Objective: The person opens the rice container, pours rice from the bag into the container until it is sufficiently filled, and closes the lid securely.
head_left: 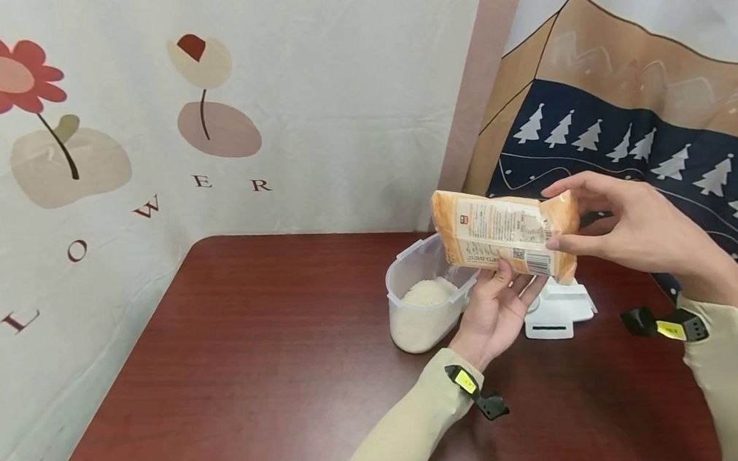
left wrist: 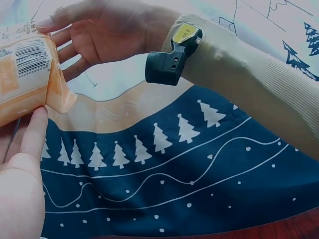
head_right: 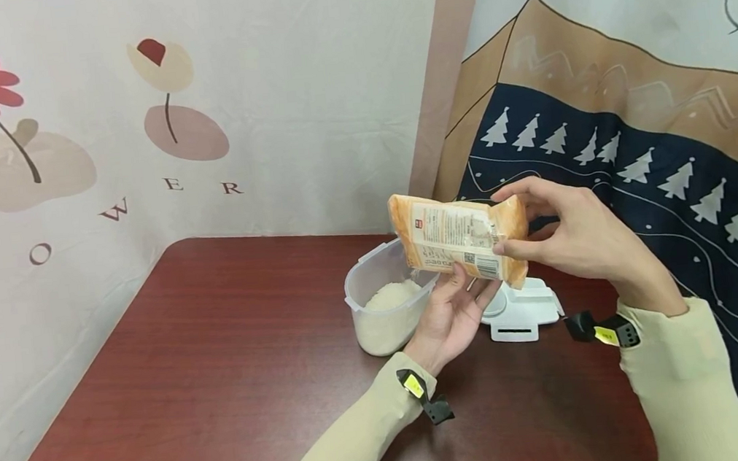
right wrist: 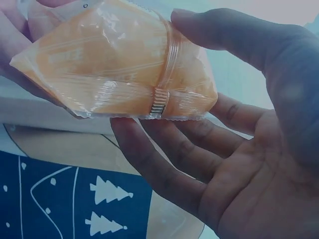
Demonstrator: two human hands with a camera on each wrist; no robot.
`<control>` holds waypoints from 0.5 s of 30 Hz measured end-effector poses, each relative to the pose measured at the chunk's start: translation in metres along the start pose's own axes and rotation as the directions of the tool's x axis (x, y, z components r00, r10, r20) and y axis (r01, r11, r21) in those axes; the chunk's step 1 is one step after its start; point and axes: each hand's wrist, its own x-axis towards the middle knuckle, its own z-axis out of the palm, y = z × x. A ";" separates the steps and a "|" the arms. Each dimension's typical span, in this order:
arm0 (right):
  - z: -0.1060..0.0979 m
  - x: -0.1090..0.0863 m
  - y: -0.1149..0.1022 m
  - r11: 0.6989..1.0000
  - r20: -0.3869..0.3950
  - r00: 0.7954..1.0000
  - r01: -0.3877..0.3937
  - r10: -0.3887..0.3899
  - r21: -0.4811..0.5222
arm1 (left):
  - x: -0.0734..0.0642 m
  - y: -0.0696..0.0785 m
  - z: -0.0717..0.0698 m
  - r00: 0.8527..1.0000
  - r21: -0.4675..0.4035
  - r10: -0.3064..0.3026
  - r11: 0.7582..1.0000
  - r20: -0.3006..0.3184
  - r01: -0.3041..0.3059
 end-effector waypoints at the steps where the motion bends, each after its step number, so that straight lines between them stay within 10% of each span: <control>1: 0.001 0.000 0.000 1.000 -0.005 1.000 0.002 -0.002 0.004 | 0.000 0.000 0.000 1.000 0.000 0.001 1.000 0.000 -0.001; 15: -0.001 0.006 -0.003 1.000 0.001 1.000 0.012 -0.012 0.006 | -0.001 0.001 0.001 1.000 -0.011 -0.010 1.000 0.012 0.010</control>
